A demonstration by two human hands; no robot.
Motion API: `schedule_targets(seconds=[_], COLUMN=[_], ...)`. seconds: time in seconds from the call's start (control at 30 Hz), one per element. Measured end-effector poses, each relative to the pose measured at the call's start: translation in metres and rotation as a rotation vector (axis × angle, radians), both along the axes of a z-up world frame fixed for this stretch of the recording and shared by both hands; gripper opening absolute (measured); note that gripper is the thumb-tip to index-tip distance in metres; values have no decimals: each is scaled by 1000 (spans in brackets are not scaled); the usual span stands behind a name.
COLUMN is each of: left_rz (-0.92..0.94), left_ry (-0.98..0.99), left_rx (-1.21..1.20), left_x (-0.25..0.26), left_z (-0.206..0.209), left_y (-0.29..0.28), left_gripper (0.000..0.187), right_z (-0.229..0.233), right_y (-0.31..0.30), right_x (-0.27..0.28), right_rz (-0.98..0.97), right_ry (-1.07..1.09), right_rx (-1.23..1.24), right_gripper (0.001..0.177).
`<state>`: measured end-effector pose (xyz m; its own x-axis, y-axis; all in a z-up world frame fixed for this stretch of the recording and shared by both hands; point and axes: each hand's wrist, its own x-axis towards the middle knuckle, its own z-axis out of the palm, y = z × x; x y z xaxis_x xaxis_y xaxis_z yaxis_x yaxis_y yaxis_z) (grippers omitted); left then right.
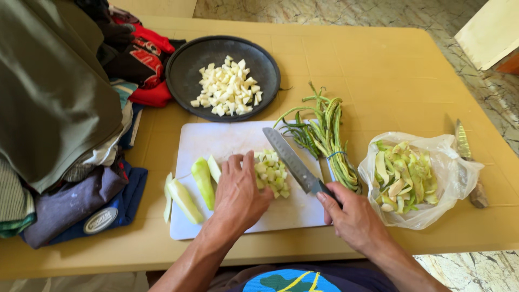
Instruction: The person chops green vegetables into small pieces on a white cutting board using a knife.
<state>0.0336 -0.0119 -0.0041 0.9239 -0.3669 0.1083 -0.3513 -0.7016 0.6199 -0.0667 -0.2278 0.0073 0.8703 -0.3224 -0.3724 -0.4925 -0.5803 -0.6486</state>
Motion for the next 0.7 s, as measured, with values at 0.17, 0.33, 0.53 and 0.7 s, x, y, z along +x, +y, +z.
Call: schedule_targets(seconds=[0.17, 0.33, 0.53, 0.7], left_rz=[-48, -96, -107, -74], left_ry=[101, 188, 267, 317], left_rx=[80, 168, 130, 14], left_x=[10, 19, 29, 29], left_z=[6, 11, 3, -1], left_y=[-3, -2, -9, -12], left_gripper=[102, 108, 98, 87], right_z=[-10, -18, -25, -35], right_y=[-2, -7, 1, 11], right_x=[-7, -4, -6, -2], right_rz=[-66, -102, -85, -74], right_ry=[-35, -30, 28, -12], right_rx=[106, 158, 156, 274], right_gripper=[33, 33, 27, 32])
